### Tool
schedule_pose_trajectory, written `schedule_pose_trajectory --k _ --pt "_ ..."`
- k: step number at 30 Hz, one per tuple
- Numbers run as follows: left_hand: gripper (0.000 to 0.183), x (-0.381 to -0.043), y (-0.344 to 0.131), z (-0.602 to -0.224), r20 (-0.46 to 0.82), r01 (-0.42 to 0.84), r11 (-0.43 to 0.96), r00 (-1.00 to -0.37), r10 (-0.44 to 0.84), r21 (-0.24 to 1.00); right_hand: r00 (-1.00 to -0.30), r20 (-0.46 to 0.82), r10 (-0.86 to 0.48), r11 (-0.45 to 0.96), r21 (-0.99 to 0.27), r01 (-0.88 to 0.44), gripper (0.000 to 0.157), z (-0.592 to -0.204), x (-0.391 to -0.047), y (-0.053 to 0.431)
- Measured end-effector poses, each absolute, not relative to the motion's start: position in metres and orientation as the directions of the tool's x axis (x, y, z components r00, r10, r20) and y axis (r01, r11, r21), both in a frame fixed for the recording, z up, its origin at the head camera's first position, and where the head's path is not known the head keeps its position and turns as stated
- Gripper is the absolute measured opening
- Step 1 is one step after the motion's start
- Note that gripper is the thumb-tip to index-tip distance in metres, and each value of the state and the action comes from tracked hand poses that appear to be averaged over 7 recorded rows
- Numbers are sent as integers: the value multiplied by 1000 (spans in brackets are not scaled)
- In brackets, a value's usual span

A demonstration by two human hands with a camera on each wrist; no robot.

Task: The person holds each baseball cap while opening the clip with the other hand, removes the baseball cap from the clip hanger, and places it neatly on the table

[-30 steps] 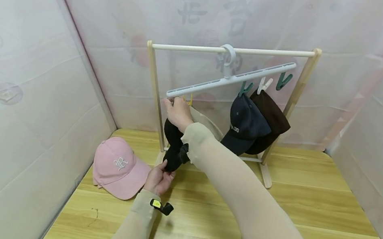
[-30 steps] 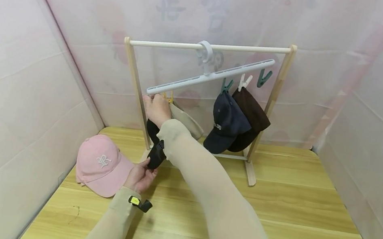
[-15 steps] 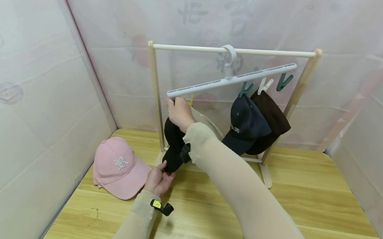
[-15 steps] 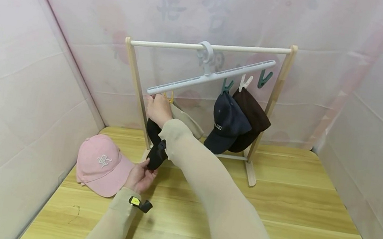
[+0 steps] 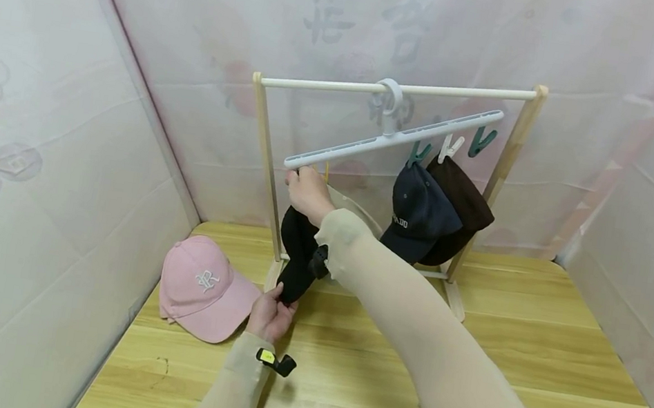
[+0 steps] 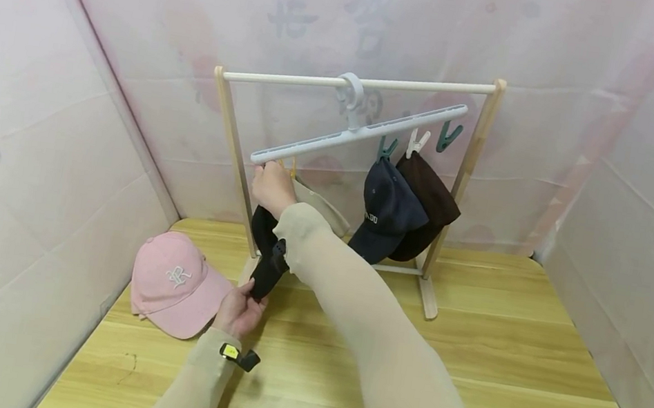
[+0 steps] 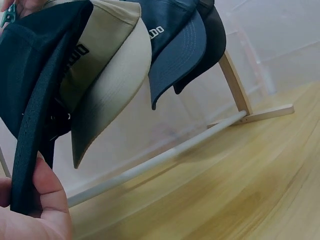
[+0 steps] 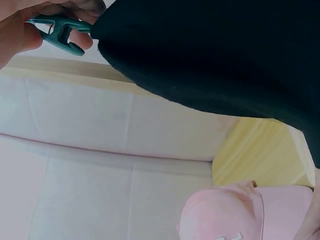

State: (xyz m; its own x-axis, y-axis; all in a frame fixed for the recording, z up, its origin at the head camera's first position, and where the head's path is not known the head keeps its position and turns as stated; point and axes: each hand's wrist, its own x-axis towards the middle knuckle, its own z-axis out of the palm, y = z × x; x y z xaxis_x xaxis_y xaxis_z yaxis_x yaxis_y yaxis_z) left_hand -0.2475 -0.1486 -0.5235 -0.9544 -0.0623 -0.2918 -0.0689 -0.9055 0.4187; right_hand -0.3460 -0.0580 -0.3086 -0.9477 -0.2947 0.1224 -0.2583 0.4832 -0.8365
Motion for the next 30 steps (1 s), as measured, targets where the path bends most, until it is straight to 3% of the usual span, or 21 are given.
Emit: schedule_pose_trajectory --k 22,30 --pt "21 -224 -146 -539 -211 26 -912 -970 -122 410 -927 179 -329 504 -797 -332 35 -308 -333 -60" --pt "23 -224 -143 -542 -171 45 -925 -978 -117 378 -928 171 -332 502 -801 -327 51 -307 -328 -62"
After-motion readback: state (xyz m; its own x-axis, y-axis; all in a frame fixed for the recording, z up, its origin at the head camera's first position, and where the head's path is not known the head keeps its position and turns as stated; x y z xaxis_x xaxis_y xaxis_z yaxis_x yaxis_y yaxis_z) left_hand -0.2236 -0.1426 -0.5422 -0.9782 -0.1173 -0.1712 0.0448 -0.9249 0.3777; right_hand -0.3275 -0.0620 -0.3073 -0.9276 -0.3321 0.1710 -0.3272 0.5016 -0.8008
